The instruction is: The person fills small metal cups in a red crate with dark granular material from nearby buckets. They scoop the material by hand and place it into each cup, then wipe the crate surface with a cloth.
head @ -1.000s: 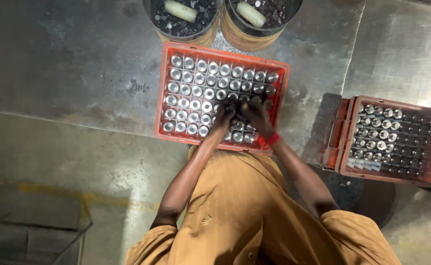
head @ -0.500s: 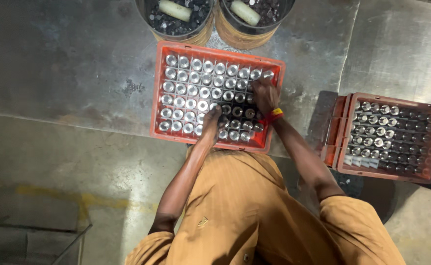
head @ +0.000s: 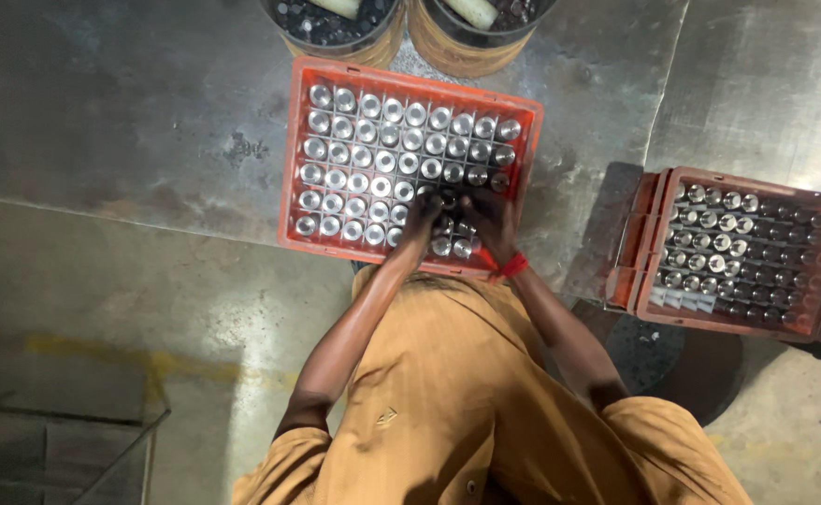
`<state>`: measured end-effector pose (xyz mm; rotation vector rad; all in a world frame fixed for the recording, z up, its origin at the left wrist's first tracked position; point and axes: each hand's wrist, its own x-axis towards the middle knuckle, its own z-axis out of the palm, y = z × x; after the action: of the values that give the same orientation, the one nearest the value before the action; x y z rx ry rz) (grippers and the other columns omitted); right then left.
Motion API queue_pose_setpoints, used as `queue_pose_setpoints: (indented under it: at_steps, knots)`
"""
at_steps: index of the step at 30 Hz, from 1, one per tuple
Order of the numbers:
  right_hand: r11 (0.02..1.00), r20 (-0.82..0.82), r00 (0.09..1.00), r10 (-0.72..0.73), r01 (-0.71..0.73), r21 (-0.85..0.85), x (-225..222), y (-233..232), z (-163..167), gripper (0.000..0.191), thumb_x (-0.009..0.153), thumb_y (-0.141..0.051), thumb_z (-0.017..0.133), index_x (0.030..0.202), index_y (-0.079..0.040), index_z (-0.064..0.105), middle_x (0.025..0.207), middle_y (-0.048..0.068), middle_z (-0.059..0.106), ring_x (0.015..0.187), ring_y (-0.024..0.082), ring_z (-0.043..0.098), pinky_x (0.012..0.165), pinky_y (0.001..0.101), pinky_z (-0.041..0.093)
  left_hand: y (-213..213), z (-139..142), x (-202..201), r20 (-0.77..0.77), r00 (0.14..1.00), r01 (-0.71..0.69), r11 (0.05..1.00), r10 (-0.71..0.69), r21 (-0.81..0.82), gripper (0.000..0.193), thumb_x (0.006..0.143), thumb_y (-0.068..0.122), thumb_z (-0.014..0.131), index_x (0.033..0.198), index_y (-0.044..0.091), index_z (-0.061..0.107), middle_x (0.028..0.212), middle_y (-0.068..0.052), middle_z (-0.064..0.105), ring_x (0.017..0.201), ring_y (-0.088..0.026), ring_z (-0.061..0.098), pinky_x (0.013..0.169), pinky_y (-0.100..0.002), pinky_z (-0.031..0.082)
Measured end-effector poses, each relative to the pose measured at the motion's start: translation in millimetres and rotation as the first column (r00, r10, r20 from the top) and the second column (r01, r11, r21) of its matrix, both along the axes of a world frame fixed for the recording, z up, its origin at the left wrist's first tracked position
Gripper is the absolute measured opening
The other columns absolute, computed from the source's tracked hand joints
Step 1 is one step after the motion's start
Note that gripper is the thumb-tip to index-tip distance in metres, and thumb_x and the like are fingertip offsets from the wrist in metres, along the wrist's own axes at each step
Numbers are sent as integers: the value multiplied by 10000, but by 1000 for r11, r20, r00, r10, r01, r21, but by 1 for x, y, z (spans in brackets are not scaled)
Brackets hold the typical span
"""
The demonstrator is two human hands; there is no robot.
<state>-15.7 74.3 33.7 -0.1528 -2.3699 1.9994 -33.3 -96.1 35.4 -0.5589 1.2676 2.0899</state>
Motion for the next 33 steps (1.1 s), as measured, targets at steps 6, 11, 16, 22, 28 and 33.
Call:
queue_pose_setpoints:
  at_steps: [6, 11, 16, 22, 28, 33]
  knots:
    - [703, -275, 931, 241, 28, 711, -41, 37, 20, 211, 914, -91, 740, 1125, -97, 726, 1082, 105, 692, 1022, 353, 660, 946, 467, 518, -9, -16, 1, 101, 958, -285, 933, 269, 220, 178, 1087, 112, 435, 1202, 36, 548, 903, -85, 611, 684, -157, 618, 610, -293, 555]
    - [459, -68, 940, 334, -99, 883, -55, 17, 41, 346, 709, -95, 724, 1052, -112, 762, 949, 80, 678, 1007, 308, 612, 975, 537, 410, -14, -15, 7, -18, 984, -173, 981, 175, 85, 227, 1129, 236, 472, 1073, 41, 573, 736, -27, 557, 535, -116, 489, 457, -271, 390]
    - [512, -124, 898, 423, -124, 850, -59, 28, 45, 370, 804, -121, 760, 1167, -62, 721, 1037, 109, 690, 987, 335, 626, 932, 500, 461, -12, -4, 5, -93, 991, -102, 993, 96, -58, 332, 1117, 301, 434, 1094, 30, 624, 646, 18, 535, 479, -86, 441, 419, -254, 328]
    - [913, 25, 924, 382, -381, 146, -6, 15, 4, 386, 922, -160, 779, 1263, -24, 661, 1041, 164, 673, 916, 356, 638, 814, 410, 509, -2, -2, 11, -302, 952, 12, 988, -59, -153, 285, 1055, 260, 556, 1309, 133, 532, 823, 65, 623, 619, -26, 551, 478, -233, 449]
    - [924, -77, 996, 53, -19, 381, 15, 14, -3, 283, 903, -85, 768, 1181, -56, 721, 1038, 124, 717, 934, 322, 682, 780, 382, 546, -4, -20, 11, -96, 995, -28, 979, 9, -203, 176, 1064, 243, 550, 1147, 92, 584, 629, 19, 542, 435, -70, 465, 363, -253, 329]
    - [703, -262, 937, 231, 26, 710, 7, 25, 14, 260, 828, -38, 745, 1082, -94, 758, 1021, 105, 701, 962, 348, 622, 810, 453, 528, -27, -25, 8, -177, 983, -83, 977, 48, -197, 114, 994, 141, 639, 1090, 79, 651, 686, 17, 577, 489, -61, 471, 401, -239, 328]
